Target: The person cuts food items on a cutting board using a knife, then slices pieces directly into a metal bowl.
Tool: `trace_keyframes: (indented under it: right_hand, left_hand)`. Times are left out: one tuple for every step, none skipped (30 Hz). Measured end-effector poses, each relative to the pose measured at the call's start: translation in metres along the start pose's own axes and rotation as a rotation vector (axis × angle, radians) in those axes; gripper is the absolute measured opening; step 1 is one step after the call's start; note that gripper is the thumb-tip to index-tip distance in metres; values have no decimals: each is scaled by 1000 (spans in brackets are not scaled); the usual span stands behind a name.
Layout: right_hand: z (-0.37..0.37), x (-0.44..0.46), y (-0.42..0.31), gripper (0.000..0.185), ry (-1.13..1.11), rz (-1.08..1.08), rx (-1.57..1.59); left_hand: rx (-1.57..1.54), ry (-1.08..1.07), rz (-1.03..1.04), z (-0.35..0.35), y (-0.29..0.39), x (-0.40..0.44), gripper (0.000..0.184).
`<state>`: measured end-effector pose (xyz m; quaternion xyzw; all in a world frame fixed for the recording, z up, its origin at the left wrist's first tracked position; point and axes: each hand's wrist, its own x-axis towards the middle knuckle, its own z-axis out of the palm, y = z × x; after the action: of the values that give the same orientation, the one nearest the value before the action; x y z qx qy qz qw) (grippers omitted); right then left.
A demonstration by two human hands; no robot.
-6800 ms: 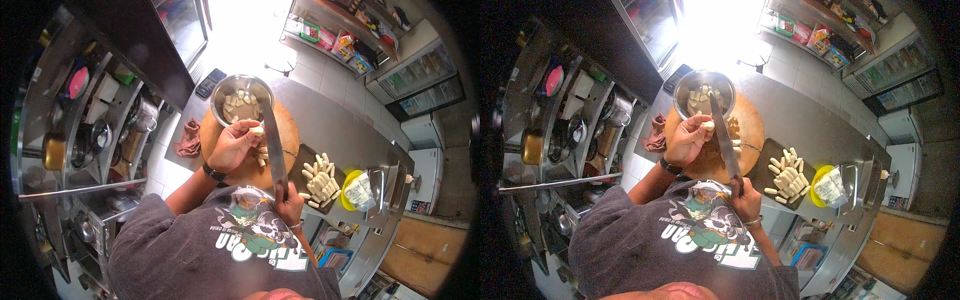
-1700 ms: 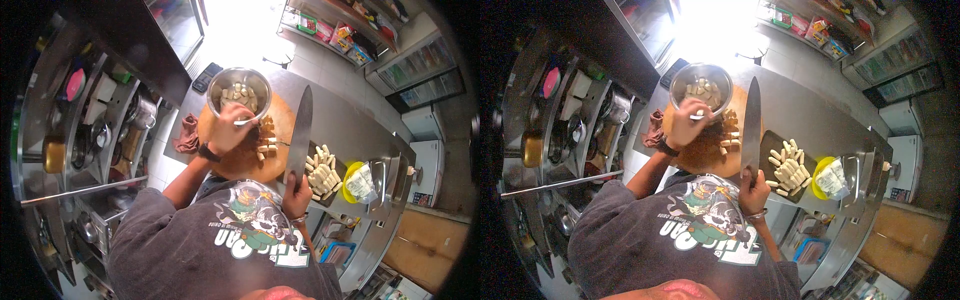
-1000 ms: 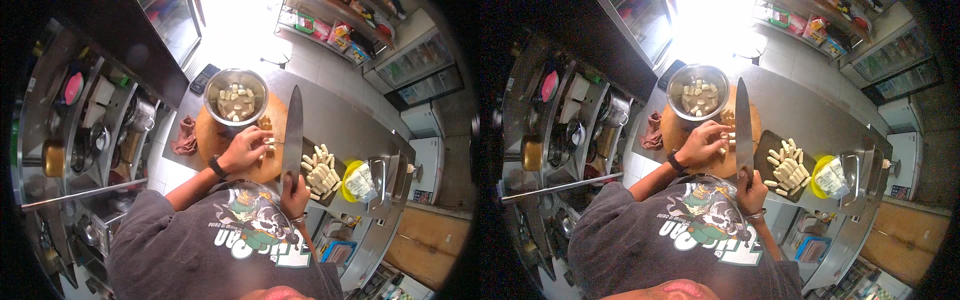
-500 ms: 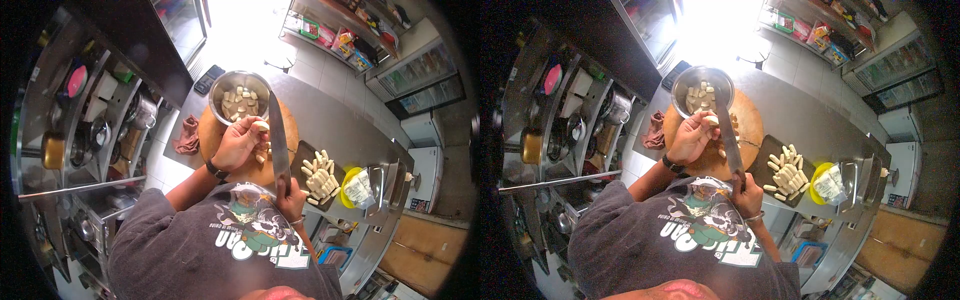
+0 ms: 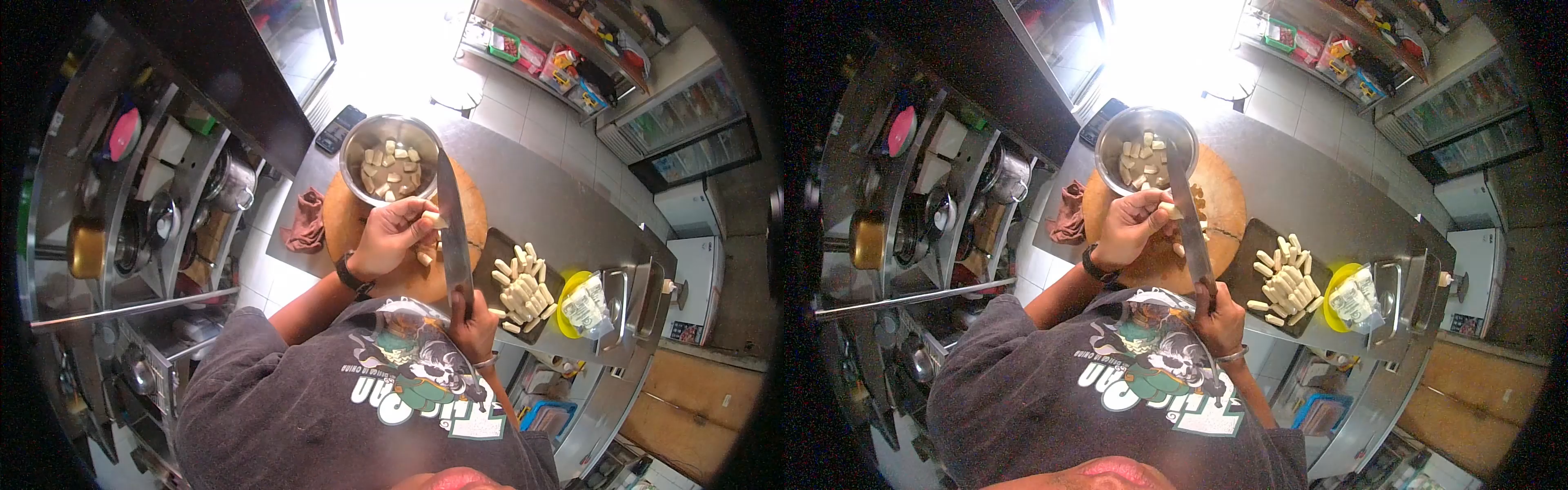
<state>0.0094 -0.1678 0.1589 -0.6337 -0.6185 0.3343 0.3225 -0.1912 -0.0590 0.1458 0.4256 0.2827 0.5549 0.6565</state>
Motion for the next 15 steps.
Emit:
trace_keyframes:
  right_hand:
    - [0,0,1,22,0,-5,-16]
    - [1,0,1,22,1,-2,-17]
    - [2,0,2,22,-2,15,-13]
    - [2,0,2,22,6,40,-13]
    - [2,0,1,22,26,60,-24]
    - [2,1,-1,22,23,29,-18]
    - [1,1,-1,21,16,-6,-11]
    - [-2,-1,0,21,28,4,-16]
    - [-2,-2,1,21,45,3,-13]
    - [-1,-2,2,21,54,-1,-5]
    - [2,-1,1,21,58,-9,6]
    - [4,-1,2,21,121,-20,39]
    - [5,-2,2,21,109,-30,47]
    - [5,-2,4,22,106,-17,33]
    - [5,-2,5,22,105,-2,18]
  left_hand:
    - [-1,0,-1,0,0,-1,20]
    - [-10,13,-51,0,-1,-3,21]
    - [-22,19,-105,1,-3,-3,21]
    - [-32,1,-116,1,-3,-3,21]
    - [-16,-19,-144,1,-2,-5,21]
    - [1,-39,-173,2,-3,-5,22]
    - [-10,-60,-186,1,-5,-6,22]
    - [-68,-75,-143,-1,-6,-7,22]
    - [-120,-80,-95,-2,-8,-7,22]
    - [-116,-75,-94,-3,-10,-6,22]
    - [-234,1,-82,-4,-11,-5,22]
    - [-349,78,-65,-4,-11,-3,22]
    - [-340,90,-55,-3,-8,-2,22]
    - [-352,136,-19,1,-4,1,21]
    - [-365,180,16,1,0,3,21]
